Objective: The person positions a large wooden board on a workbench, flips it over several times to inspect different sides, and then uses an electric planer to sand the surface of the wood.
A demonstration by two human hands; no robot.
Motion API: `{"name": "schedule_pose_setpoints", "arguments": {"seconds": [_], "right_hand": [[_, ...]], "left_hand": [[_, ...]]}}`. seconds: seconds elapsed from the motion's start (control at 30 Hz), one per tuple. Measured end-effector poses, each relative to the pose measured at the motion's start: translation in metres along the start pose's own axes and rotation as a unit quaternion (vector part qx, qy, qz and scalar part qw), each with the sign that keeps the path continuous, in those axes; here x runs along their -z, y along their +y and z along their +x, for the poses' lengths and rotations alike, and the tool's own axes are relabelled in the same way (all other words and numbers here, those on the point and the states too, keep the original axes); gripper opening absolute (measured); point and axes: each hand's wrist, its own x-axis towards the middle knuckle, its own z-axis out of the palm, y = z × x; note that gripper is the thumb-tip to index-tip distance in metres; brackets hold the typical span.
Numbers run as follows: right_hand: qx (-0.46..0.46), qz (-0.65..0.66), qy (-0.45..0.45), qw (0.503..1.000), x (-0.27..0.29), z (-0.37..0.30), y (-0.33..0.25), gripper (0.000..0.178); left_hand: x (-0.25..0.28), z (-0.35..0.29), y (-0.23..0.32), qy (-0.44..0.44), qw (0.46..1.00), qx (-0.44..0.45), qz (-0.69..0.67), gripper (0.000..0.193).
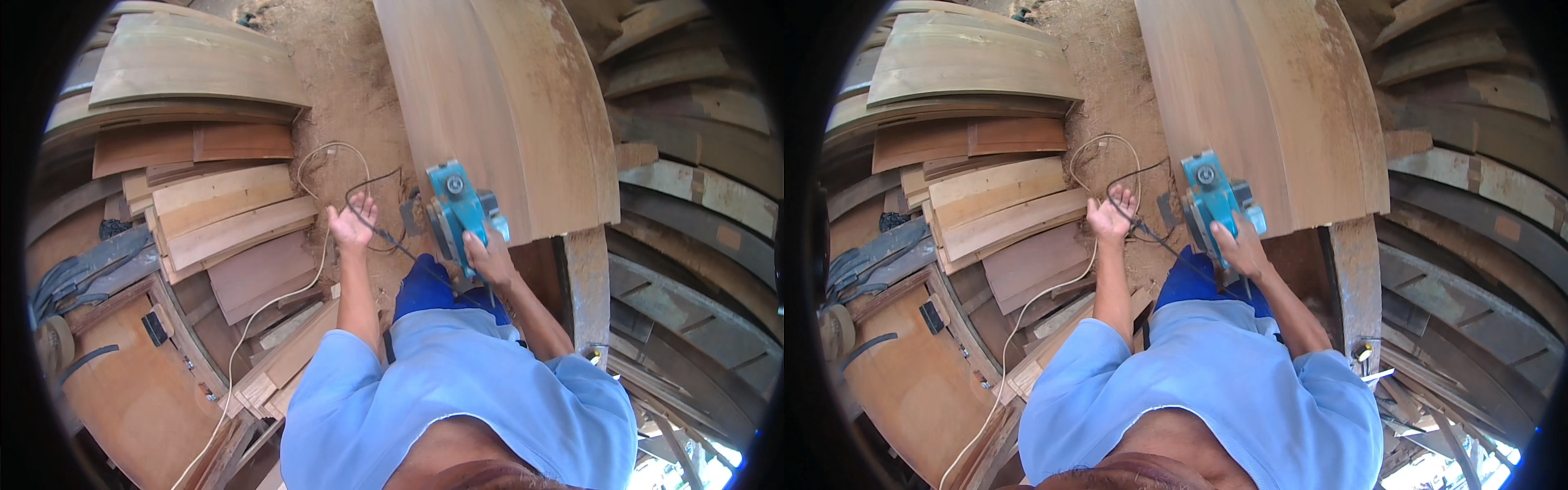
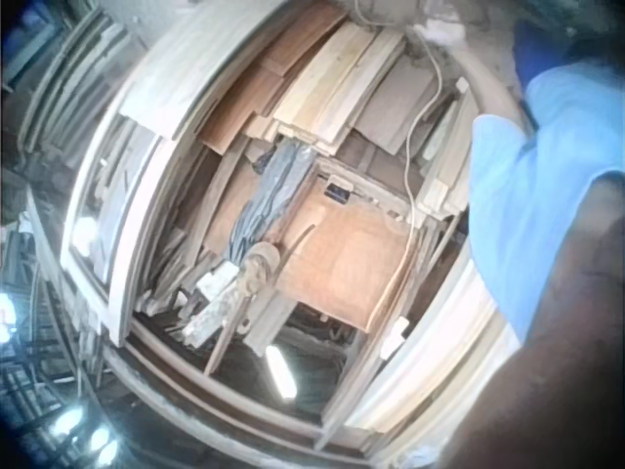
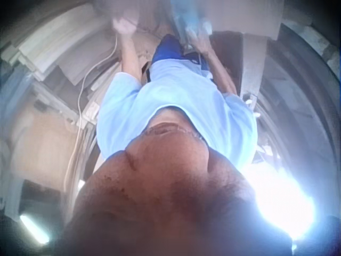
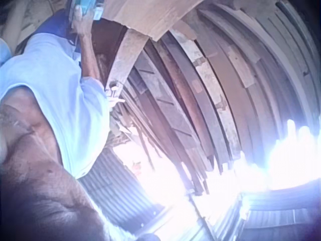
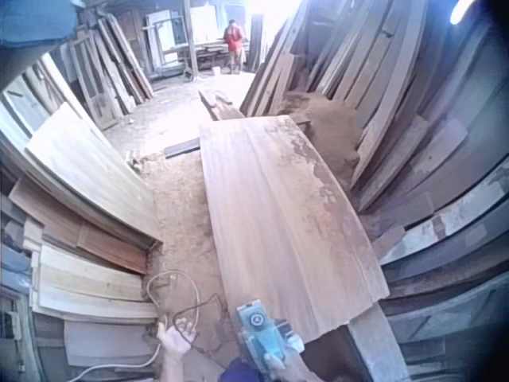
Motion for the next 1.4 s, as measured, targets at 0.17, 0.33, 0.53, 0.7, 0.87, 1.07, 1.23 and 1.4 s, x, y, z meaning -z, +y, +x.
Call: {"name": "schedule_pose_setpoints", "arguments": {"seconds": [0.17,0.33,0.53,0.7,0.87,1.07,1.23,1.4], "right_hand": [[0.004,0.002,0.026,1.000,-0.014,-0.098,0.063,0.055],[0.007,0.000,0.054,0.999,-0.023,-0.094,0.053,0.054],[0.015,-0.002,0.063,0.998,-0.024,-0.037,0.020,0.051],[0.044,0.001,0.090,0.995,-0.020,0.019,-0.003,0.054],[0.063,0.017,0.111,0.992,-0.018,0.071,-0.027,0.054],[0.089,0.040,0.123,0.988,-0.012,0.127,-0.060,0.053],[0.061,0.089,0.111,0.988,-0.004,0.164,-0.091,0.053],[0.080,0.094,0.111,0.986,0.002,0.203,-0.110,0.049]], "left_hand": [[0.077,-0.070,-0.022,0.110,0.990,-0.011,0.092,0.069],[0.102,-0.083,-0.041,0.164,0.983,-0.027,0.079,0.063],[0.083,-0.063,-0.029,0.140,0.985,-0.070,0.070,0.059],[0.056,-0.050,-0.013,0.139,0.984,-0.087,0.062,0.057],[0.034,-0.035,-0.010,0.154,0.984,-0.081,0.040,0.055],[0.021,-0.007,-0.016,0.077,0.995,-0.058,0.028,0.055],[-0.011,0.013,-0.032,0.071,0.995,-0.056,0.048,0.053],[-0.055,0.025,-0.053,0.093,0.986,-0.072,0.114,0.058]]}}
